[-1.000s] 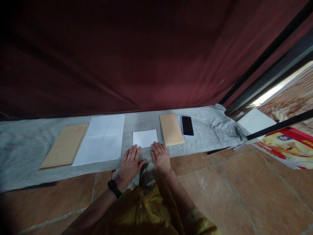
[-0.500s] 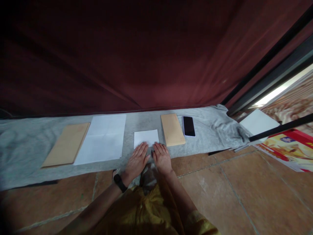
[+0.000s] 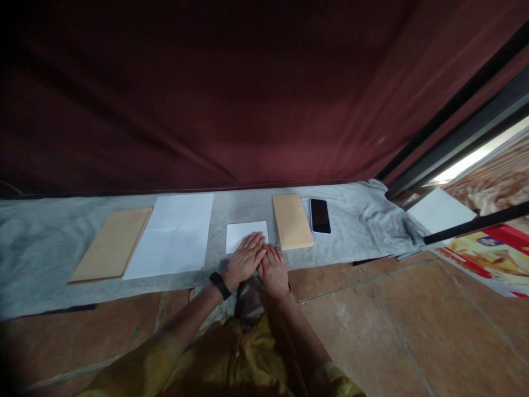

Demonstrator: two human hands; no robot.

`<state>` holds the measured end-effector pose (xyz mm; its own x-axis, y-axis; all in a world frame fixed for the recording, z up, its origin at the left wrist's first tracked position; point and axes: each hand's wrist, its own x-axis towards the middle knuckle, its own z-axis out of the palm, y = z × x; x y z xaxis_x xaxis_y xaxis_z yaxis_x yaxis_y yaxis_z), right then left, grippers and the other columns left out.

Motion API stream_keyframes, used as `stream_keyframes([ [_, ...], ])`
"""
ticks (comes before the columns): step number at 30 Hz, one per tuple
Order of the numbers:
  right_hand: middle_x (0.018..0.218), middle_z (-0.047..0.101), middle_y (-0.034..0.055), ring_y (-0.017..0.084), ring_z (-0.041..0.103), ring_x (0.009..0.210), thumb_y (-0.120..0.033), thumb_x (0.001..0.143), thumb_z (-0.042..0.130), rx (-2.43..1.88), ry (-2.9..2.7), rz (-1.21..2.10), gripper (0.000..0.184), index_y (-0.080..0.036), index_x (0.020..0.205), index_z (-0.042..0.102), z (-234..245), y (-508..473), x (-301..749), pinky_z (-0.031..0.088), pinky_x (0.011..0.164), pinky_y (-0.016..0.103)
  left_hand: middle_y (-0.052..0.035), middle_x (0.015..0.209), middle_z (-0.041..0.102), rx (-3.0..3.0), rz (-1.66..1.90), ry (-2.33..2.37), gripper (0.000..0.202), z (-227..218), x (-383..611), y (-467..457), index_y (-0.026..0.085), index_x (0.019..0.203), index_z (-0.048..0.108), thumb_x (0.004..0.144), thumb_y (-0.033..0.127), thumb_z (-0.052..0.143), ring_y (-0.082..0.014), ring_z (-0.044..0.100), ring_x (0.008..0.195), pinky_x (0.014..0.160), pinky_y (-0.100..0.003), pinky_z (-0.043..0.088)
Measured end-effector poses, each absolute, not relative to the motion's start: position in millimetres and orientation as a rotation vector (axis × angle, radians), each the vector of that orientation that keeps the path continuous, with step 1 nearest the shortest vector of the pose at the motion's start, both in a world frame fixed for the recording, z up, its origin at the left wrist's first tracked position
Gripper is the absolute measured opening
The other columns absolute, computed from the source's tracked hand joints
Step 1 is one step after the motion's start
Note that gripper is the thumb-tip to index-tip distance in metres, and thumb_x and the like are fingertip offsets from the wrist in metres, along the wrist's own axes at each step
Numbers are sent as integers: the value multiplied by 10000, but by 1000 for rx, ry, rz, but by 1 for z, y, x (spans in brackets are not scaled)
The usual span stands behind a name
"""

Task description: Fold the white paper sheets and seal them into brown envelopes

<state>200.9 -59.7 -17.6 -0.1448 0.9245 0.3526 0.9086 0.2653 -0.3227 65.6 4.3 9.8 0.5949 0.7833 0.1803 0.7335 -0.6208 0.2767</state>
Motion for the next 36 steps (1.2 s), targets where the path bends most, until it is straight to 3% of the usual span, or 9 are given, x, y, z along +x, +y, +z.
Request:
stream_keyframes([
  [10, 1414, 610, 134, 263, 514, 1351, -202, 1014, 426, -1652, -2044, 44, 429, -128, 1415, 559, -12, -61, 199, 334, 1188, 476, -102, 1608, 395, 2644, 456, 1353, 516, 5, 65, 12, 136, 1508, 439, 1044, 308, 293, -242, 296, 1519, 1248, -484, 250],
  [20, 1469, 567, 113, 247, 493, 1380, -212, 1029, 389, -1628, -2011, 60, 460, -163, 1474, 496, -13, -62, 199, 326, 1189, 479, -141, 1628, 337, 2587, 447, 1532, 563, -2, 56, 21, 75, 1532, 384, 1034, 325, 304, -259, 244, 1536, 1254, -474, 229],
  [36, 1454, 582, 111, 254, 494, 1373, -210, 1036, 392, -1622, -2009, 30, 440, -160, 1456, 514, -9, -63, 199, 333, 1169, 471, -172, 1605, 364, 2505, 502, 1744, 584, -7, 41, 15, 51, 1539, 360, 1012, 301, 342, -265, 284, 1522, 1250, -483, 223],
])
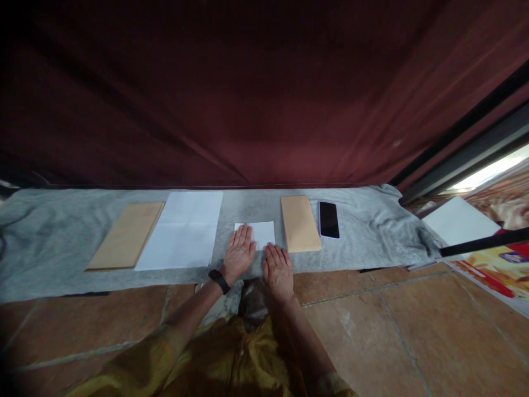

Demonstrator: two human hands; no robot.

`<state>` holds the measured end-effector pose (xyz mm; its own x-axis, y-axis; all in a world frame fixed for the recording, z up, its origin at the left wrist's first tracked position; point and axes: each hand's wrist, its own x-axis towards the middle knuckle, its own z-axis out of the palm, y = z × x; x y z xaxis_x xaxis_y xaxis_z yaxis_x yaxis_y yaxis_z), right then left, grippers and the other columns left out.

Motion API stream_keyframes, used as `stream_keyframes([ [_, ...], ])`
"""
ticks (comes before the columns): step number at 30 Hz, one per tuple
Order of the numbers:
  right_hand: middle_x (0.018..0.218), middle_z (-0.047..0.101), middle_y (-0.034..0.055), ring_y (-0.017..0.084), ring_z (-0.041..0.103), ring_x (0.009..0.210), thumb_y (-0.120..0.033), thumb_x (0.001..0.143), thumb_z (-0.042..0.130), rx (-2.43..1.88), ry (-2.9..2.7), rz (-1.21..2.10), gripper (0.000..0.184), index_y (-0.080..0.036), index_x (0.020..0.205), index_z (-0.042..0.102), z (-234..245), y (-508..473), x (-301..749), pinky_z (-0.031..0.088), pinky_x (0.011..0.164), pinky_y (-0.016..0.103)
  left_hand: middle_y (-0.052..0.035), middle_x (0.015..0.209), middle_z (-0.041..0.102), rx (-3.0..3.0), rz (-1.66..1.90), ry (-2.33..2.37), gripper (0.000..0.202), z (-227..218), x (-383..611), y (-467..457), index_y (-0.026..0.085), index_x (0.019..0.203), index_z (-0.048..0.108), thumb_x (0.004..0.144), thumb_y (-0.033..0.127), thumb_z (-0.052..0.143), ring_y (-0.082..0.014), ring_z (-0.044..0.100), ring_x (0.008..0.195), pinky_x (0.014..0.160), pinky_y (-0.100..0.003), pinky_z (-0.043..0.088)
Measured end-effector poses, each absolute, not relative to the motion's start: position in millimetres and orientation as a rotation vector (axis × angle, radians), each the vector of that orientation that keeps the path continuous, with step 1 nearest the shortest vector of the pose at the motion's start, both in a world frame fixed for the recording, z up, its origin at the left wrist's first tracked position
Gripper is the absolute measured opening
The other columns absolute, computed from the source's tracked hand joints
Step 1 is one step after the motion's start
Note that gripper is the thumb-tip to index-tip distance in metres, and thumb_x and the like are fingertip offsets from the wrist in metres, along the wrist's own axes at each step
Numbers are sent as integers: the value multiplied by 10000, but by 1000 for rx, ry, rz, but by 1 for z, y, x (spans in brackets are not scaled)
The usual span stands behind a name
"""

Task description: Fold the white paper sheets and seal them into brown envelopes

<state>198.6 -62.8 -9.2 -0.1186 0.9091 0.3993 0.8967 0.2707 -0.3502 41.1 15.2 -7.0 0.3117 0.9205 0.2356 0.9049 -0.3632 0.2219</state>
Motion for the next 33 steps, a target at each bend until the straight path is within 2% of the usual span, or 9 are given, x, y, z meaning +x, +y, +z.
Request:
stream_keyframes([
  [10, 1403, 619, 115, 249, 547, 1290, -254, 1052, 381, -1622, -1977, 130, 395, -173, 1387, 573, -8, -52, 204, 373, 1109, 446, -165, 1597, 384, 2481, 481, 1777, 580, -3, 35, 7, 74, 1549, 349, 1029, 331, 325, -264, 280, 1523, 1243, -497, 233],
  [16, 1393, 618, 134, 260, 507, 1335, -242, 1038, 394, -1591, -1961, 136, 393, -145, 1361, 596, -9, -27, 200, 404, 1111, 457, -169, 1607, 366, 2496, 438, 1796, 574, -4, 36, 8, 47, 1530, 374, 1031, 325, 326, -272, 262, 1530, 1251, -481, 217],
  [25, 1502, 528, 129, 272, 438, 1410, -252, 1023, 432, -1705, -2004, 92, 427, -154, 1422, 550, -10, -4, 186, 364, 1161, 476, -155, 1624, 335, 2493, 421, 1826, 577, -8, 36, 7, 63, 1540, 366, 1020, 310, 344, -267, 242, 1537, 1252, -487, 225],
  [33, 1556, 461, 136, 282, 436, 1412, -274, 1025, 454, -1818, -1985, 12, 443, -178, 1451, 529, -8, 1, 185, 343, 1161, 474, -205, 1613, 334, 2480, 523, 1861, 569, -10, 34, 4, 31, 1523, 381, 1008, 272, 362, -301, 252, 1530, 1231, -511, 269],
])
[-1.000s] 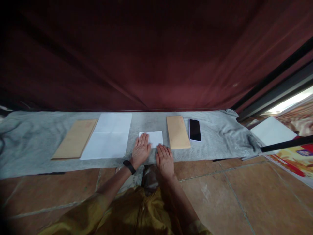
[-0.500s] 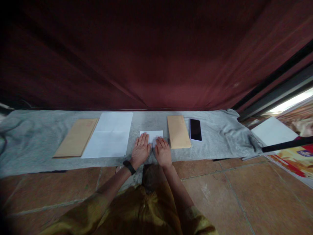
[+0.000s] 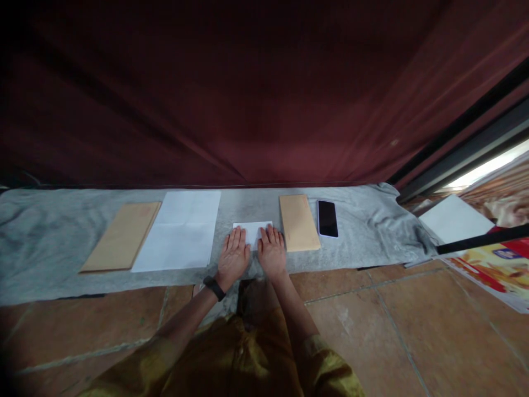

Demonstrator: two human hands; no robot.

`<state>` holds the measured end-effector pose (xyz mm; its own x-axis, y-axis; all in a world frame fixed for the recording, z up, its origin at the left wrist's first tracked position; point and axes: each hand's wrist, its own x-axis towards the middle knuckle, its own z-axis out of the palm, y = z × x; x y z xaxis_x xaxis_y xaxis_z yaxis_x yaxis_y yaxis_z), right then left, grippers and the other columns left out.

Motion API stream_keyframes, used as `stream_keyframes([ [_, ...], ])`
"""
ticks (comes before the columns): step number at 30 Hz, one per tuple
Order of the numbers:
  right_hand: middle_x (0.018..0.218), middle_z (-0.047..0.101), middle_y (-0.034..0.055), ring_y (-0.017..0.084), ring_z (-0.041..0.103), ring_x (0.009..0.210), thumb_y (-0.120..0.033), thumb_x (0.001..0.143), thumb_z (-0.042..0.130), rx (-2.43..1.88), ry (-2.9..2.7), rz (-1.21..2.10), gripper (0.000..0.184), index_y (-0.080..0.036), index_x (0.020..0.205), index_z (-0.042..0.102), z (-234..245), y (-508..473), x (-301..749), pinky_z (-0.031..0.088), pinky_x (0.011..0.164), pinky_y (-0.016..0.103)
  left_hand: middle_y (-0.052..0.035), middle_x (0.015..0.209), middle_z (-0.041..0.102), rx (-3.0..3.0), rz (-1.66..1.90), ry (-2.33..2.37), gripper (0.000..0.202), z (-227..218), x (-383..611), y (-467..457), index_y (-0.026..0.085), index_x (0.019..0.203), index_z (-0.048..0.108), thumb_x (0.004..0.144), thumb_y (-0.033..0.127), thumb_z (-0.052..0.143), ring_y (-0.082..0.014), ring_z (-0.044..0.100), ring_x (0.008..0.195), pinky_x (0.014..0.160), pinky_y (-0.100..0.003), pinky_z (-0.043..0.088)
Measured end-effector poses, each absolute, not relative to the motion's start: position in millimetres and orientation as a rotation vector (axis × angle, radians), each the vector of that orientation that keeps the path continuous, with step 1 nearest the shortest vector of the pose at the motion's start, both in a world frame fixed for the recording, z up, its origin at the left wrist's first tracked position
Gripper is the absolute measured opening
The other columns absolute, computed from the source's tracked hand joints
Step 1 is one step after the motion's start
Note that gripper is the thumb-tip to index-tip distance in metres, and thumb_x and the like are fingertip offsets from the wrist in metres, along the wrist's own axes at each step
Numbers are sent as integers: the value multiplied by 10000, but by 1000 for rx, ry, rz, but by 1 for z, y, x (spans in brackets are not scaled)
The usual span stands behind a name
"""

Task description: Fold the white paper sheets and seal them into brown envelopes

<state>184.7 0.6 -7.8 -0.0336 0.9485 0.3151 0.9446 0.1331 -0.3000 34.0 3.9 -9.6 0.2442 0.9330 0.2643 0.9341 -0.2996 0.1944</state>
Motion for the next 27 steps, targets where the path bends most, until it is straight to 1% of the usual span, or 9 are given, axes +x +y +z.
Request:
stream_keyframes([
  [8, 1577, 427, 143, 276, 405, 1435, -297, 1035, 450, -1857, -1976, -21, 454, -188, 1473, 504, -9, 4, 184, 332, 1158, 469, -216, 1601, 358, -2451, -545, -1903, 565, -6, 31, -1, 16, 1511, 382, 992, 237, 367, -299, 287, 1518, 1226, -504, 287],
  [14, 1575, 429, 150, 279, 404, 1437, -310, 1039, 445, -1861, -1982, -33, 457, -185, 1474, 502, -11, 4, 184, 327, 1163, 464, -237, 1585, 379, -2470, -568, -1904, 567, -4, 25, -4, -8, 1492, 395, 958, 182, 379, -311, 309, 1508, 1212, -507, 321],
  [21, 1579, 421, 157, 284, 401, 1440, -310, 1036, 446, -1860, -1977, -42, 462, -179, 1476, 501, -12, 4, 183, 328, 1162, 472, -229, 1560, 428, -2479, -580, -1910, 570, -7, 18, -4, 7, 1477, 405, 926, 151, 408, -313, 333, 1496, 1196, -488, 350],
  [27, 1578, 424, 151, 282, 411, 1433, -314, 1032, 447, -1860, -1967, -53, 463, -188, 1475, 502, -13, 4, 183, 328, 1161, 473, -236, 1535, 458, -2518, -596, -1889, 543, -10, 10, -4, 14, 1459, 425, 926, 111, 394, -306, 365, 1480, 1194, -496, 359],
])
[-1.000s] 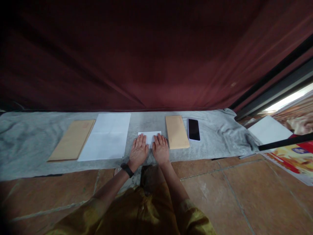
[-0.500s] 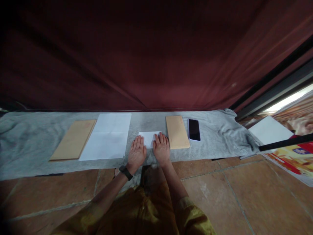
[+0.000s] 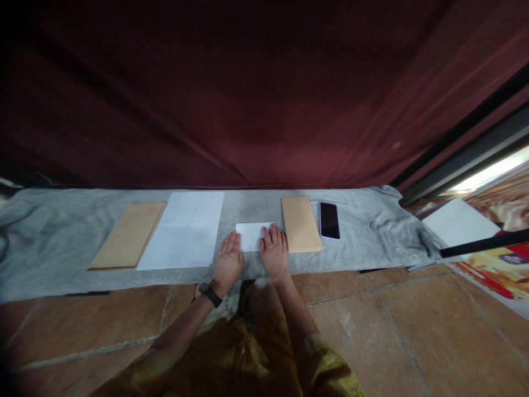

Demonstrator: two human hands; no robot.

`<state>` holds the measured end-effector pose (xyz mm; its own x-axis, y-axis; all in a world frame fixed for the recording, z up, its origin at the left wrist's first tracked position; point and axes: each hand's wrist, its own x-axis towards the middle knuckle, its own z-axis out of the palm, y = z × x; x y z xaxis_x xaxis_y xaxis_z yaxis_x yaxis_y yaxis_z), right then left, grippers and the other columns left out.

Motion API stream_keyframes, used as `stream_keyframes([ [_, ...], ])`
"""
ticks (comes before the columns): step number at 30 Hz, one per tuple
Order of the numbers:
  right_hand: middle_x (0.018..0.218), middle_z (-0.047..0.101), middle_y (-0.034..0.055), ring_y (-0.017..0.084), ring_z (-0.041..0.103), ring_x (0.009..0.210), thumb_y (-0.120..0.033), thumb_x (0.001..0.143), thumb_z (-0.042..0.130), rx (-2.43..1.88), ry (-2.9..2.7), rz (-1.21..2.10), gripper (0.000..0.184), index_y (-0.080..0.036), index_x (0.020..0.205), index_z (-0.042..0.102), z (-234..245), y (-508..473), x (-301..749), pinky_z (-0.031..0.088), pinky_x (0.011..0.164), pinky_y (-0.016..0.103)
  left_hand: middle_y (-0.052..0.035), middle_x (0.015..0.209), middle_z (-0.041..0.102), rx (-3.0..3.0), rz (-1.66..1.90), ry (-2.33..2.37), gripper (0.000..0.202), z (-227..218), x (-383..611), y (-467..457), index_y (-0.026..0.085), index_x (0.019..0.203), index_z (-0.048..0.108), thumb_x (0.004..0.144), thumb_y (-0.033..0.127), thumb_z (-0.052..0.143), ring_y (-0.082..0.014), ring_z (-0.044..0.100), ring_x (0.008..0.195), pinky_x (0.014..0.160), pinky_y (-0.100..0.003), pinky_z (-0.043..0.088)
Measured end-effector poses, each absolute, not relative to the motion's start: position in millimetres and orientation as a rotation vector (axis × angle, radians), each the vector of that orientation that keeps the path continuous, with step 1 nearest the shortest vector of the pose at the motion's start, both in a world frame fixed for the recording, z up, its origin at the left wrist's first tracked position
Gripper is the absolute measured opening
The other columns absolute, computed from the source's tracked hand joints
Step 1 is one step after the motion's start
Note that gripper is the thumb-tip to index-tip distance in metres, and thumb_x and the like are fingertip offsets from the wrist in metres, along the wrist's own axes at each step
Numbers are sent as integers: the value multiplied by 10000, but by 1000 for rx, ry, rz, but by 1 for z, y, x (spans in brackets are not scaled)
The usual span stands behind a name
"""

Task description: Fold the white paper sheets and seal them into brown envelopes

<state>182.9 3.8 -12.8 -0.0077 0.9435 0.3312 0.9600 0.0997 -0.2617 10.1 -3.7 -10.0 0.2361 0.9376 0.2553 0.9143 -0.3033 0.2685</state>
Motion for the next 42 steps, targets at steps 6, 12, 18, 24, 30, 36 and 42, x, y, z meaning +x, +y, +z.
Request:
stream_keyframes([
  [6, 1570, 434, 157, 282, 415, 1428, -307, 1031, 448, -1844, -1967, -39, 463, -187, 1475, 501, -13, 4, 184, 339, 1154, 485, -225, 1529, 471, 2431, 557, 1833, 552, -3, 4, -9, 36, 1451, 448, 901, 51, 398, -289, 362, 1485, 1197, -493, 369],
  [12, 1577, 423, 158, 282, 394, 1443, -301, 1037, 435, -1826, -1976, -36, 462, -184, 1480, 492, -13, 3, 185, 337, 1151, 490, -164, 1564, 450, 2551, 561, 1665, 506, 3, 19, -31, 83, 1477, 441, 981, 162, 380, -247, 317, 1510, 1227, -471, 331],
  [18, 1583, 412, 161, 289, 382, 1451, -301, 1037, 436, -1825, -1988, -39, 468, -183, 1488, 481, -15, 3, 186, 331, 1150, 494, -165, 1572, 437, 2570, 446, 1626, 523, 2, 30, -46, 75, 1472, 460, 1022, 337, 413, -260, 330, 1504, 1233, -463, 314],
  [24, 1580, 415, 166, 292, 391, 1444, -306, 1037, 443, -1837, -1985, -33, 465, -181, 1482, 491, -17, 4, 185, 329, 1156, 497, -188, 1554, 451, 2563, 428, 1694, 556, 4, 23, -48, 55, 1460, 476, 1023, 395, 421, -287, 375, 1479, 1218, -469, 332],
  [30, 1582, 413, 162, 295, 392, 1443, -305, 1036, 435, -1828, -1973, -34, 468, -187, 1486, 487, -17, 3, 185, 338, 1150, 502, -202, 1534, 473, 2557, 467, 1737, 580, 5, 21, -53, 66, 1476, 464, 1013, 413, 434, -298, 378, 1477, 1212, -492, 333],
  [36, 1587, 401, 173, 300, 390, 1442, -333, 1018, 475, -1827, -1988, -35, 489, -174, 1480, 488, -14, 2, 185, 322, 1155, 500, -184, 1553, 457, 2565, 445, 1675, 567, 7, 28, -51, 78, 1484, 451, 1016, 396, 417, -287, 365, 1485, 1226, -488, 306],
  [42, 1596, 376, 193, 319, 371, 1452, -440, 988, 528, -1831, -2001, -17, 577, -150, 1485, 477, -13, 1, 186, 305, 1164, 502, -154, 1570, 445, 2588, 434, 1604, 569, 5, 32, -48, 109, 1509, 424, 1016, 392, 421, -275, 353, 1492, 1234, -474, 290],
])
